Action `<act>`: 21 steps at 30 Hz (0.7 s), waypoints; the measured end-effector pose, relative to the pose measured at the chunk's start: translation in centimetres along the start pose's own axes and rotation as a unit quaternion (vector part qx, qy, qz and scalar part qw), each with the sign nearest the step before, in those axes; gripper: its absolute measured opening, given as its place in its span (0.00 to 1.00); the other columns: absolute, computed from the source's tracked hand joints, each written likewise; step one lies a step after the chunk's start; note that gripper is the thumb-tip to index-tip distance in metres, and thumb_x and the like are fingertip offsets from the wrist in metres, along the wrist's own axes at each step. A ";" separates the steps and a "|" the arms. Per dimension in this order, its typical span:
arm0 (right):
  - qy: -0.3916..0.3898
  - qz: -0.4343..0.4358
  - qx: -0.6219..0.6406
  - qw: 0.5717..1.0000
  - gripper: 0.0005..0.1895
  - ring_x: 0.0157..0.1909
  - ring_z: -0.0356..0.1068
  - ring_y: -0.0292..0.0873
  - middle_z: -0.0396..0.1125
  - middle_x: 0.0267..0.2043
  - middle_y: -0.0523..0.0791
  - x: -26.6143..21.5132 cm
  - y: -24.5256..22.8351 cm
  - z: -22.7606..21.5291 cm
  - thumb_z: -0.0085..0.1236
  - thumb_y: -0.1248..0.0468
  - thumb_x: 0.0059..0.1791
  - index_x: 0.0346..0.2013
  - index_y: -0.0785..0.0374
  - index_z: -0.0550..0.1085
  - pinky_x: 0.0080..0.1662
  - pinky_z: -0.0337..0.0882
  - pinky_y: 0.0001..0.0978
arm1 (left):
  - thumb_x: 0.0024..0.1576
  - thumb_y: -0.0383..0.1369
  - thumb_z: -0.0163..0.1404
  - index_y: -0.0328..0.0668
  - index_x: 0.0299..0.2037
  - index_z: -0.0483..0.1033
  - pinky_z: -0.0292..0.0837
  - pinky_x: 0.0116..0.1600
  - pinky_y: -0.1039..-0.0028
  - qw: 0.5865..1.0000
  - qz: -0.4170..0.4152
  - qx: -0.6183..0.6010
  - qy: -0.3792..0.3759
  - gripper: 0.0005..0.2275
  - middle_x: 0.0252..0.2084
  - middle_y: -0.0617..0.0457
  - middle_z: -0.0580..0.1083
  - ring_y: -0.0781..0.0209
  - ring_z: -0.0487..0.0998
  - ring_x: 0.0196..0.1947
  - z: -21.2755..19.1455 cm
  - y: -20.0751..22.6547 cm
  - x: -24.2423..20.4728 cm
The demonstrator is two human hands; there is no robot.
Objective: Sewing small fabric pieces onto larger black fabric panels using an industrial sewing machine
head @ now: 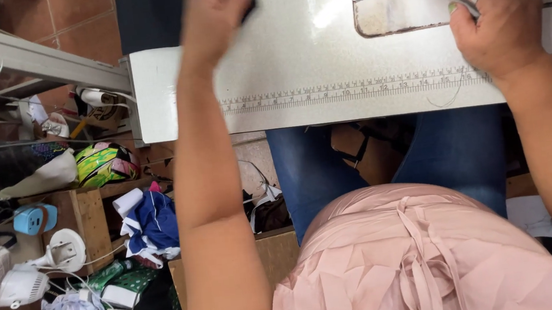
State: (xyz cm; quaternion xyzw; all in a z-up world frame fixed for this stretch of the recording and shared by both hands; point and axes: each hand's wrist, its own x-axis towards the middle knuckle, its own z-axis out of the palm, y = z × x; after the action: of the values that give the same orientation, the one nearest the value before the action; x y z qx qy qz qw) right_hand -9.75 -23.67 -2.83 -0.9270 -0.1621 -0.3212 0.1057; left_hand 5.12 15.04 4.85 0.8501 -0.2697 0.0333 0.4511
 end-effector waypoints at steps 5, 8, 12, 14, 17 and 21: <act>0.005 0.006 0.008 1.000 0.15 0.51 0.66 0.52 0.69 0.50 0.50 -0.2 0.1 0.1 0.60 0.74 0.47 0.47 0.68 0.84 0.57 0.66 0.40 | 0.53 0.32 0.49 0.46 0.33 0.74 0.63 0.47 0.67 0.984 0.080 -0.031 -0.154 0.02 0.42 0.52 0.71 0.56 0.69 0.42 8.7 6.7 -5.9; 0.032 -0.022 0.033 0.999 0.13 0.48 0.67 0.54 0.70 0.48 0.52 0.6 -1.0 -1.0 0.59 0.75 0.46 0.44 0.68 0.82 0.55 0.65 0.43 | 0.52 0.37 0.55 0.48 0.31 0.73 0.62 0.52 0.59 0.985 0.121 0.046 -0.115 0.06 0.51 0.51 0.73 0.48 0.70 0.50 12.2 8.6 -9.0; 0.003 -0.048 0.236 0.970 0.07 0.49 0.67 0.60 0.67 0.48 0.58 2.3 -6.0 -3.7 0.60 0.76 0.51 0.44 0.74 0.76 0.54 0.65 0.49 | 0.51 0.32 0.55 0.46 0.29 0.72 0.65 0.51 0.64 0.979 0.133 -0.012 -0.154 0.04 0.45 0.53 0.75 0.51 0.72 0.46 13.1 10.5 -9.9; -0.072 -0.042 0.148 0.985 0.16 0.54 0.66 0.58 0.67 0.54 0.51 0.9 -7.6 -3.4 0.59 0.69 0.44 0.47 0.63 0.76 0.57 0.59 0.56 | 0.53 0.30 0.50 0.43 0.32 0.72 0.63 0.54 0.64 0.988 0.112 -0.028 -0.099 0.02 0.45 0.49 0.74 0.50 0.72 0.48 12.0 10.5 -8.2; -0.144 -0.029 0.031 0.989 0.22 0.58 0.65 0.55 0.67 0.58 0.44 -0.4 -10.5 -4.4 0.58 0.59 0.39 0.49 0.52 0.75 0.61 0.53 0.62 | 0.57 0.34 0.48 0.37 0.48 0.65 0.56 0.62 0.58 0.995 0.050 0.074 -0.054 0.13 0.55 0.39 0.63 0.41 0.62 0.58 12.6 7.7 -7.0; -0.118 0.003 0.073 0.990 0.24 0.59 0.61 0.57 0.65 0.55 0.50 -2.5 -11.9 -5.5 0.59 0.50 0.40 0.47 0.57 0.72 0.62 0.45 0.65 | 0.48 0.50 0.58 0.25 0.63 0.55 0.45 0.64 0.39 0.954 0.053 0.241 -0.170 0.41 0.65 0.24 0.50 0.26 0.48 0.66 13.3 10.2 -7.0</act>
State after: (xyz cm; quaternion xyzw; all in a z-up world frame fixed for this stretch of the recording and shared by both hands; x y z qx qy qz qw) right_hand -19.12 -14.92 0.93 -0.9488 -0.1934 -0.1962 0.1547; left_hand -8.32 2.98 2.54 0.9111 -0.3710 -0.0238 0.1782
